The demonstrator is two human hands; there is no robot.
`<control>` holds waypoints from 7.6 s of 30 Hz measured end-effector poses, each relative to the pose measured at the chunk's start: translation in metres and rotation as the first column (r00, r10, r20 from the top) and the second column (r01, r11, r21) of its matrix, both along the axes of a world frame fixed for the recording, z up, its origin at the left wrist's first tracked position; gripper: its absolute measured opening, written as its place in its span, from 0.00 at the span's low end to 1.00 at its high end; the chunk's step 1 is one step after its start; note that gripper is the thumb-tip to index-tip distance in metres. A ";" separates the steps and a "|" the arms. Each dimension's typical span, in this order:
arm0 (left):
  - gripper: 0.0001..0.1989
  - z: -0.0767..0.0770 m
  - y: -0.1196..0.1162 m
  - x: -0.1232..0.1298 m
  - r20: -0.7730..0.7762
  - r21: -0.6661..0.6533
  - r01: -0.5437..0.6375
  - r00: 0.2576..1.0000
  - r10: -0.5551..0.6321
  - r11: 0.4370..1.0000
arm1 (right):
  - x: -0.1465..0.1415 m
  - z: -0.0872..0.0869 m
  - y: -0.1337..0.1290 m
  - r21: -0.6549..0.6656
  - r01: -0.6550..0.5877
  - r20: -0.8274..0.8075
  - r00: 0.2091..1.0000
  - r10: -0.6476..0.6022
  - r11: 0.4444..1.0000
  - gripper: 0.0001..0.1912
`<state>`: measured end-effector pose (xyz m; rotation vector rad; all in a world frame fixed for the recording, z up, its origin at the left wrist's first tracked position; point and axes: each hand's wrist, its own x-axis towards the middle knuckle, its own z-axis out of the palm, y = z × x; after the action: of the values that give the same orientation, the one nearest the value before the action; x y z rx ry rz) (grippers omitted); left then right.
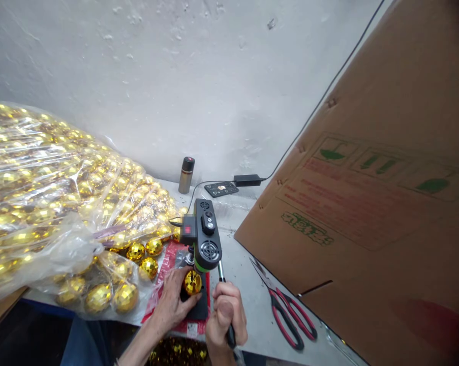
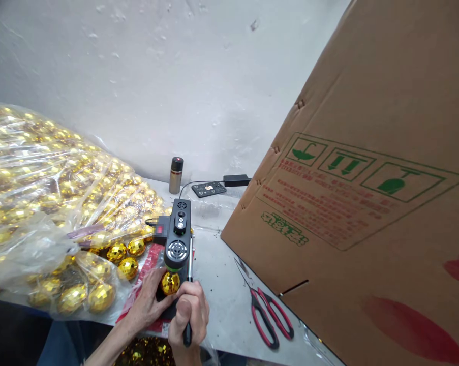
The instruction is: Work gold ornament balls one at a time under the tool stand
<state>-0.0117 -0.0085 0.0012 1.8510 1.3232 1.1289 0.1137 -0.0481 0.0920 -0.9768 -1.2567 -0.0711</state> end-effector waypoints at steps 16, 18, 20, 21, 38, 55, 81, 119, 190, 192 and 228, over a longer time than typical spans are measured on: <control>0.25 0.004 -0.001 0.001 0.015 -0.022 0.022 1.000 -0.022 1.000 | 0.000 -0.003 0.001 0.029 0.024 0.004 1.000 -0.024 0.999 0.17; 0.25 0.002 0.000 0.002 0.010 -0.017 0.017 1.000 -0.017 1.000 | -0.001 -0.003 0.002 0.041 0.026 -0.003 1.000 -0.025 0.999 0.18; 0.25 0.000 0.000 0.002 0.006 -0.014 0.012 1.000 -0.012 1.000 | -0.001 -0.004 0.003 0.044 0.028 -0.002 1.000 -0.028 0.999 0.18; 0.25 -0.001 0.000 0.002 0.006 -0.015 0.011 1.000 -0.011 1.000 | -0.001 -0.004 0.003 0.042 0.029 -0.003 1.000 -0.029 0.999 0.18; 0.25 -0.006 0.004 0.003 0.003 0.008 0.015 1.000 -0.015 1.000 | -0.004 -0.018 0.008 0.079 0.038 -0.070 0.997 -0.033 0.996 0.20; 0.26 -0.013 0.002 0.001 -0.063 0.084 -0.007 0.998 0.012 0.996 | 0.004 0.034 0.000 -0.100 -0.027 -0.030 0.999 0.024 0.995 0.16; 0.23 0.036 0.009 -0.048 -0.427 0.025 -0.184 0.887 0.176 0.983 | -0.001 0.049 0.002 0.011 -0.044 -0.023 0.999 0.045 0.999 0.18; 0.26 -0.004 0.002 -0.003 0.039 0.042 0.092 0.995 -0.094 0.995 | -0.003 0.063 0.001 -0.056 -0.004 -0.052 0.999 0.001 0.998 0.18; 0.27 -0.028 0.007 0.008 0.054 0.091 0.044 0.997 -0.049 0.995 | -0.004 -0.021 0.011 0.065 -0.001 -0.106 0.994 0.008 0.998 0.20; 0.27 -0.027 0.008 0.008 0.054 0.084 0.052 0.997 -0.057 0.995 | -0.004 -0.023 0.009 0.047 0.007 -0.078 0.997 -0.004 0.999 0.20; 0.24 0.036 0.100 -0.081 -0.605 0.091 -0.059 0.790 0.102 0.994 | -0.006 0.041 0.003 -0.043 0.017 -0.059 0.998 -0.020 0.999 0.19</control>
<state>-0.0922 0.0912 0.0373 2.3445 1.7384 0.6198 0.1073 -0.0453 0.1334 -1.0207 -1.1992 -0.0296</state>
